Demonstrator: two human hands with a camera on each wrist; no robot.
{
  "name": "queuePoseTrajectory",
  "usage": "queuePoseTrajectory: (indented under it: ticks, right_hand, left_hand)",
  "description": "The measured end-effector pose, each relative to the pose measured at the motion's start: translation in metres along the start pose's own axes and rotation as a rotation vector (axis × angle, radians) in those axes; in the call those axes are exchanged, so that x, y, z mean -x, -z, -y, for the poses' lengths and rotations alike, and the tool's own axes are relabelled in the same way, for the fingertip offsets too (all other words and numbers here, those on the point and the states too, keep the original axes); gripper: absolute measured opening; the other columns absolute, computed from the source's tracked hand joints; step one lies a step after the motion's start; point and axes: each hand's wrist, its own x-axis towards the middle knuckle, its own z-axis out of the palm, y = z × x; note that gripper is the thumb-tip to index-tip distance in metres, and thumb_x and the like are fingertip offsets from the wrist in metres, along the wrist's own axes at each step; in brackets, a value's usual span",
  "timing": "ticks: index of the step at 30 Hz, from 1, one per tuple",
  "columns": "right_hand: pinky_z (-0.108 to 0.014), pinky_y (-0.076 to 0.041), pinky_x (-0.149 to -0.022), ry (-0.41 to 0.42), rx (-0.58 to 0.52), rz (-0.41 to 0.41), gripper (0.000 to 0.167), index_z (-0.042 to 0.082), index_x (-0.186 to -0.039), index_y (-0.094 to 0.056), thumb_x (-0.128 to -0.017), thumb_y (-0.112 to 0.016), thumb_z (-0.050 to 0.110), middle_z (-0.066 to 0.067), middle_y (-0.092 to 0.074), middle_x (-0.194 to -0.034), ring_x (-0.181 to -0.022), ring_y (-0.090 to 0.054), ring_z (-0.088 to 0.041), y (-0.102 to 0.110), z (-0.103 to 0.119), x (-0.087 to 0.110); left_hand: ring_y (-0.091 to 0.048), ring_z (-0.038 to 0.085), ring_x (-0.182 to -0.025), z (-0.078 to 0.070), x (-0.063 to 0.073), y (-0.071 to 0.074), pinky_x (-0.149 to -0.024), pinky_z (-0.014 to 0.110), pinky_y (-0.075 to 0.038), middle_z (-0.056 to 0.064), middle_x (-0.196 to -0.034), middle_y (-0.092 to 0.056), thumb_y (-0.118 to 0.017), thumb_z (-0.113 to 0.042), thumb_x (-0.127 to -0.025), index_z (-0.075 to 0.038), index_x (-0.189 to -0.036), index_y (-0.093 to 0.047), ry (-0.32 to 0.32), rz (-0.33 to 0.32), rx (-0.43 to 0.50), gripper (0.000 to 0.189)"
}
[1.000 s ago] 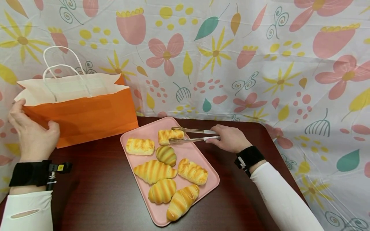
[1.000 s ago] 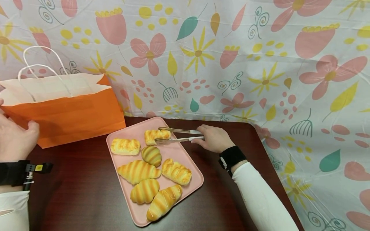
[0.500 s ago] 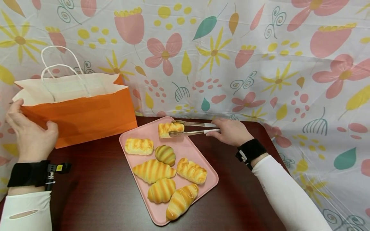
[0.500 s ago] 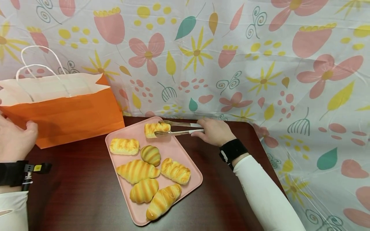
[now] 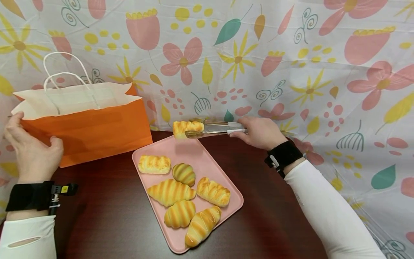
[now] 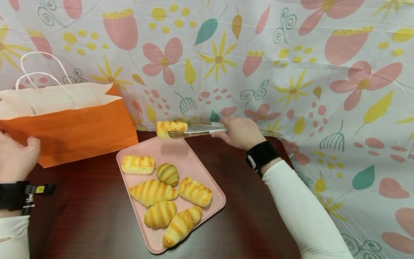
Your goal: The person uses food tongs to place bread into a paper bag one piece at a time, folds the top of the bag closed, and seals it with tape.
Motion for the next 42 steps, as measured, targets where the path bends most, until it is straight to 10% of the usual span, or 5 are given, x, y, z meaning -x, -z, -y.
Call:
queuePoseTrajectory:
  ticks: [16, 23, 42]
  right_hand:
    - [-0.056, -0.059, -0.077, -0.003, 0.051, -0.016, 0.058, 0.011, -0.139, -0.073, -0.106, -0.070, 0.059, -0.013, -0.077, -0.126, -0.093, -0.075, -0.034, 0.070, 0.021, -0.039]
    - [-0.048, -0.050, -0.065, 0.020, 0.055, -0.077, 0.049, 0.011, -0.109, -0.068, -0.107, -0.067, 0.060, -0.007, -0.066, -0.094, -0.075, -0.065, -0.028, 0.101, 0.041, -0.060]
    - [-0.053, -0.058, -0.086, 0.030, 0.108, -0.045, 0.058, 0.011, -0.134, -0.069, -0.110, -0.060, 0.063, -0.009, -0.073, -0.123, -0.107, -0.070, -0.030, 0.138, 0.108, -0.119]
  left_hand:
    - [-0.026, 0.039, -0.161, 0.001, 0.000, 0.000, -0.134, 0.047, -0.020, 0.011, -0.175, -0.013, -0.052, -0.010, -0.098, -0.034, -0.170, -0.011, -0.009, -0.010, -0.004, 0.087]
    - [-0.027, 0.038, -0.160, 0.000, -0.001, 0.000, -0.134, 0.046, -0.020, 0.011, -0.175, -0.013, -0.053, -0.011, -0.097, -0.035, -0.170, -0.013, -0.030, -0.021, -0.003, 0.087]
    - [-0.028, 0.041, -0.159, -0.001, -0.001, 0.000, -0.133, 0.048, -0.022, 0.013, -0.174, -0.012, -0.052, -0.011, -0.098, -0.033, -0.170, -0.012, -0.009, -0.009, -0.015, 0.085]
